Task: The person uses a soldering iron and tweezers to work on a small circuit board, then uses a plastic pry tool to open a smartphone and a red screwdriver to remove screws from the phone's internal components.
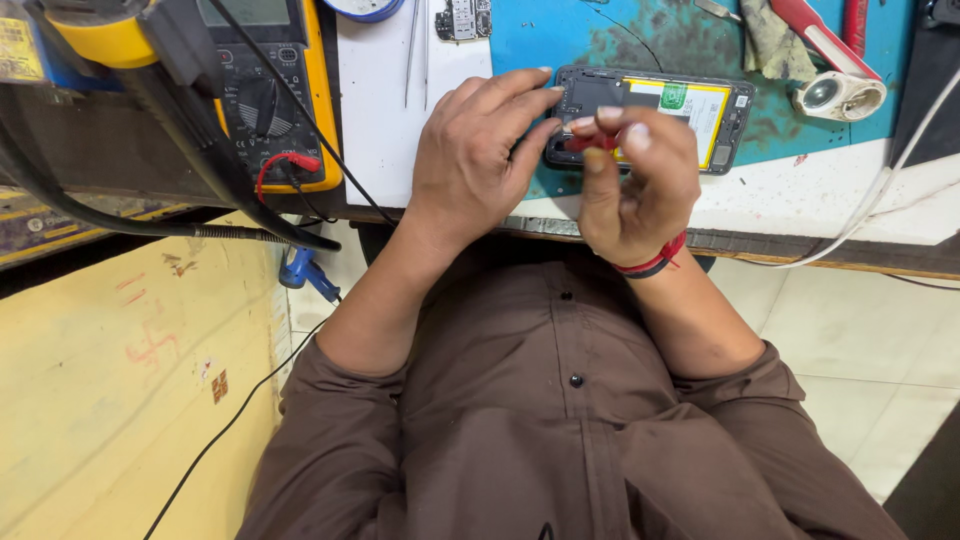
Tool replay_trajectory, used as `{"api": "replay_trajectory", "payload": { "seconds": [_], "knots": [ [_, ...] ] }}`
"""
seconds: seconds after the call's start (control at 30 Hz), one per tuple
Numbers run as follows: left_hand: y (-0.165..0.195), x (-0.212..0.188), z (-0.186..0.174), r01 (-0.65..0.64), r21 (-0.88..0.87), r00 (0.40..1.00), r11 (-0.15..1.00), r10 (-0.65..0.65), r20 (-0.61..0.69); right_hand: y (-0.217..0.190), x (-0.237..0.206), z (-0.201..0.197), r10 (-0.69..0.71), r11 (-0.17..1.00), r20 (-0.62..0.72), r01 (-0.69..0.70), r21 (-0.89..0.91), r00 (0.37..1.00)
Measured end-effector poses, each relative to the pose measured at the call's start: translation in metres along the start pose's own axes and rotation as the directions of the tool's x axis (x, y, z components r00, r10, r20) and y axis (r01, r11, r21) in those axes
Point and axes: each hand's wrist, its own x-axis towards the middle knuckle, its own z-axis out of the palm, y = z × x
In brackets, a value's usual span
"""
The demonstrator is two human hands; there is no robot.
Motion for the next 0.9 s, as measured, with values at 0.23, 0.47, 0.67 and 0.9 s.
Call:
{"api": "replay_trajectory", "payload": {
  "seconds": [0.23, 0.47, 0.67, 0.9],
  "knots": [
    [0.0, 0.0, -0.001, 0.013, -0.042, 1.0, 0.999, -0.013, 0.013, -0.014, 0.024, -0.002, -0.231, 0.949, 0.051, 0.236, -0.207, 0.972],
    [0.004, 0.005, -0.014, -0.066, -0.066, 0.979, 0.996, 0.078, 0.19, -0.014, 0.035, -0.001, -0.169, 0.971, 0.12, 0.186, -0.148, 0.978],
    [0.0, 0.016, -0.001, -0.111, 0.004, 0.962, 0.994, 0.107, 0.25, -0.015, 0.038, 0.003, -0.085, 0.995, 0.053, 0.088, -0.051, 0.995],
    [-0.008, 0.011, -0.001, -0.154, -0.009, 0.958, 0.988, 0.152, 0.242, -0.016, 0.045, 0.004, -0.156, 0.969, 0.101, 0.172, -0.176, 0.983]
  ]
}}
